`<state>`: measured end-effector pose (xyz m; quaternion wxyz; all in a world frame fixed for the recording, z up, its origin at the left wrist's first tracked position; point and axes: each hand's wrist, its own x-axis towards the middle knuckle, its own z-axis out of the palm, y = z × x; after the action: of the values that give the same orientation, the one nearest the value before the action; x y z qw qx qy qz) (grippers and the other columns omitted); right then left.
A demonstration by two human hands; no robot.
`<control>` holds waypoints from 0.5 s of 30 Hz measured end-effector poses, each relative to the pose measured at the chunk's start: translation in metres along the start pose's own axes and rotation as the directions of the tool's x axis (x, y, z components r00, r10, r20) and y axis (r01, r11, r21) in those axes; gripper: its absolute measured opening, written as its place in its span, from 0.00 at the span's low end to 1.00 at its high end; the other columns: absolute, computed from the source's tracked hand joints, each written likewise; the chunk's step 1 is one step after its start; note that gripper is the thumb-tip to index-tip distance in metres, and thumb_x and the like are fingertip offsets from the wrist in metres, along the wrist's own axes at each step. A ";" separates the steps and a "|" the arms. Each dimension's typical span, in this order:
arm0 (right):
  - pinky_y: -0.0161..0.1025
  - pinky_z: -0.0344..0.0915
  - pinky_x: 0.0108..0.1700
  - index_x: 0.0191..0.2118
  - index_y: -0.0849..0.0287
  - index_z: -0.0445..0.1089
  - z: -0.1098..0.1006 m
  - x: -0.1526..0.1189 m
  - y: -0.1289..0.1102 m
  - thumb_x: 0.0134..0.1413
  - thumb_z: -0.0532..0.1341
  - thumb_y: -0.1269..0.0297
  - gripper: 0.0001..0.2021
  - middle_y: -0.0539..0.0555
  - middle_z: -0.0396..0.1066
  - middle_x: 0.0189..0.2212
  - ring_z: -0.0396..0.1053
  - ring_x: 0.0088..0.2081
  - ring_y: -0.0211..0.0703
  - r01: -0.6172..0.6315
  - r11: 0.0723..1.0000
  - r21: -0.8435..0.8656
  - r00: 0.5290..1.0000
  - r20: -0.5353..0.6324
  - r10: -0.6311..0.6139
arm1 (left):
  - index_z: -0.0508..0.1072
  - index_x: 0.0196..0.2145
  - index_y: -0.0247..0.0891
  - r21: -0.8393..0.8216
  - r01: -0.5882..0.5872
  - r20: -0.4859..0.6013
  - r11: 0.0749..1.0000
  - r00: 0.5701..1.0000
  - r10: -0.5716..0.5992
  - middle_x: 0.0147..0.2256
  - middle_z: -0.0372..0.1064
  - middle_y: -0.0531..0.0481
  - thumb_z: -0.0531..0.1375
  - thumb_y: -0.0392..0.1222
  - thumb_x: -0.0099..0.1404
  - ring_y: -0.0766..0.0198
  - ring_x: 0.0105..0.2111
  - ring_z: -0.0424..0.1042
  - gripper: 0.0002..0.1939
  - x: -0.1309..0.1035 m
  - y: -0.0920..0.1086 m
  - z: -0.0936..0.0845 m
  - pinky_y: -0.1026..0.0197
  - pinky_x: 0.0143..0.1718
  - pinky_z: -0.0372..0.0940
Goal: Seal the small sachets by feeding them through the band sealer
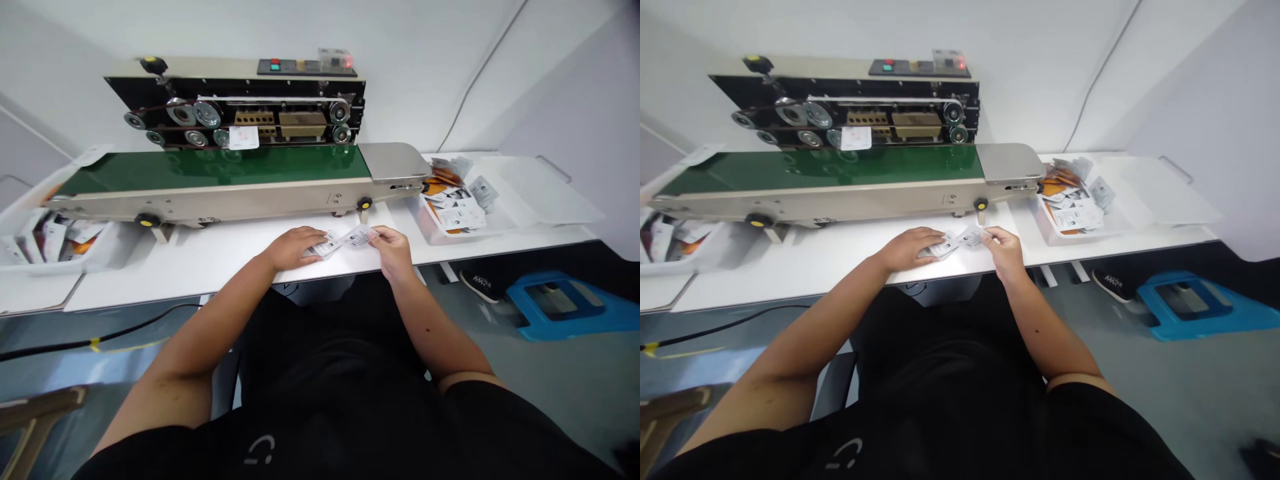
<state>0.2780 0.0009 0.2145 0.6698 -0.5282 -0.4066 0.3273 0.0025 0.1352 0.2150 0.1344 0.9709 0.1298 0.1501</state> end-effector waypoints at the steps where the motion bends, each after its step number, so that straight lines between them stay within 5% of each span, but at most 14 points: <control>1: 0.45 0.77 0.47 0.36 0.57 0.79 -0.001 0.005 -0.009 0.50 0.75 0.49 0.17 0.53 0.79 0.35 0.77 0.38 0.44 0.064 0.996 -0.058 0.998 0.027 -0.063 | 0.70 0.68 0.42 -0.002 -0.001 -0.002 1.000 1.000 0.001 0.66 0.69 0.39 0.61 0.58 0.75 0.45 0.64 0.70 0.30 0.000 0.000 0.000 0.39 0.65 0.66; 4: 0.48 0.78 0.48 0.38 0.55 0.82 -0.004 0.034 -0.047 0.54 0.73 0.50 0.14 0.53 0.80 0.37 0.79 0.40 0.47 0.302 0.931 -0.203 0.953 0.065 -0.295 | 0.70 0.69 0.43 -0.007 -0.015 -0.012 1.000 1.000 0.015 0.66 0.69 0.39 0.62 0.58 0.74 0.45 0.64 0.69 0.31 -0.001 -0.001 0.000 0.40 0.65 0.66; 7: 0.53 0.77 0.56 0.42 0.53 0.83 -0.004 0.084 -0.087 0.61 0.69 0.54 0.10 0.53 0.81 0.43 0.80 0.49 0.50 0.539 0.752 -0.379 0.833 0.108 -0.542 | 0.70 0.69 0.41 -0.016 -0.024 -0.028 1.000 0.999 0.023 0.66 0.69 0.38 0.62 0.58 0.75 0.44 0.64 0.70 0.31 -0.003 -0.003 0.002 0.40 0.65 0.66; 10: 0.56 0.72 0.64 0.45 0.52 0.83 0.004 0.144 -0.109 0.65 0.66 0.58 0.09 0.54 0.81 0.47 0.78 0.55 0.53 0.649 0.557 -0.518 0.730 0.218 -0.648 | 0.69 0.69 0.42 -0.014 -0.025 -0.030 1.000 0.999 0.025 0.66 0.69 0.38 0.61 0.58 0.75 0.45 0.64 0.69 0.31 -0.004 -0.005 0.003 0.42 0.65 0.65; 15: 0.54 0.70 0.65 0.41 0.54 0.82 0.036 0.221 -0.098 0.62 0.65 0.69 0.07 0.55 0.82 0.46 0.78 0.54 0.53 0.616 0.461 -0.639 0.760 0.331 -0.559 | 0.69 0.69 0.42 -0.008 -0.011 -0.024 1.000 1.000 0.010 0.66 0.69 0.40 0.62 0.58 0.75 0.44 0.64 0.68 0.31 -0.005 -0.005 0.004 0.41 0.66 0.64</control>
<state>0.3472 0.1869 0.3577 0.4641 -0.5594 -0.6809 -0.0898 -0.0018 0.1377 0.2082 0.1359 0.9691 0.1257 0.1631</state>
